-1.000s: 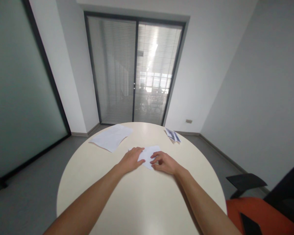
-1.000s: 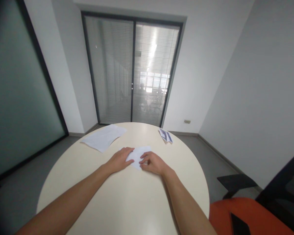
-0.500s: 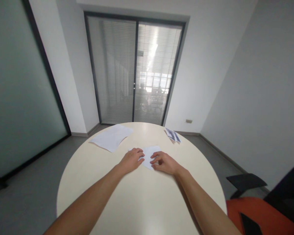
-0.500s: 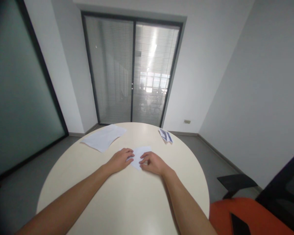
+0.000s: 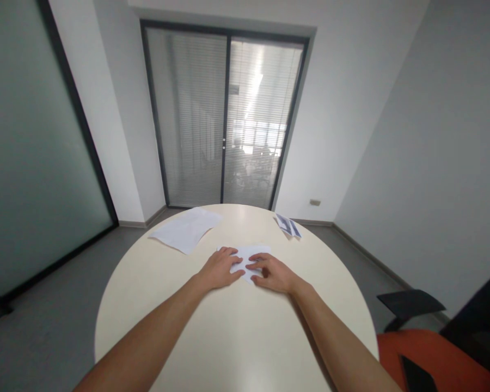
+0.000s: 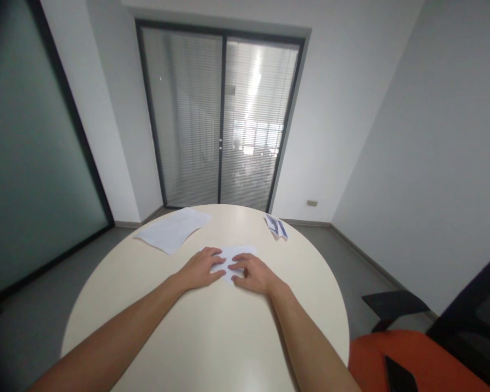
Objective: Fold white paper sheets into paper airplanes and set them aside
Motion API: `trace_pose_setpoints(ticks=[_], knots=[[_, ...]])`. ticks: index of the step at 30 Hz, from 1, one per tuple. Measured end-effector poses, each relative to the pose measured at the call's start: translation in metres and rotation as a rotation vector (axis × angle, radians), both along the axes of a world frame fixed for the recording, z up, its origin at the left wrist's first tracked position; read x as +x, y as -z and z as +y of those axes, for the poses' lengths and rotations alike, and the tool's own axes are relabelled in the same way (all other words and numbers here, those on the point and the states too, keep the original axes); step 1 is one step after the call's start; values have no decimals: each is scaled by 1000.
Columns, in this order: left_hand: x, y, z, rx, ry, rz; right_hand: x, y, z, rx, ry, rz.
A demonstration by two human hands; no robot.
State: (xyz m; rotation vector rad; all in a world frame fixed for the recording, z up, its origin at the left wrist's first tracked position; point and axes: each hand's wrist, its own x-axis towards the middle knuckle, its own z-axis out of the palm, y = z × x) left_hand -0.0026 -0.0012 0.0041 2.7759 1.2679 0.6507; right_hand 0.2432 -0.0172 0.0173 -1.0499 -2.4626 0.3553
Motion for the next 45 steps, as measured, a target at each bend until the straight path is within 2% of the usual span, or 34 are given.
trace_pose_setpoints(ticks=[5,10,15,20,25,30,34,39,42,45], knots=[[0,-1,-1,48,-5,7,-4,-1,-2,-3,14,-25],[3,-5,-1,66,-97,30,-6,-2,-1,-5,-16,-4],[2,-5,0,19,-134,70,-5,-2,-1,-5,8,-28],[2,0,-3,-11,-127,44,-3,2,1,-9,31,-27],[4,3,-6,-124,-97,95,-1,7,4,6,13,-3],[4,4,-7,-199,-92,115,-1,5,4,-7,14,2],[2,10,-2,-166,-135,72,-1,3,2,-19,8,5],[-2,16,6,-94,-272,40,-1,4,1,-28,22,13],[-2,13,7,-32,-322,24,-1,4,0,-26,12,5],[-1,6,5,0,-297,8,-1,3,0,-29,3,6]])
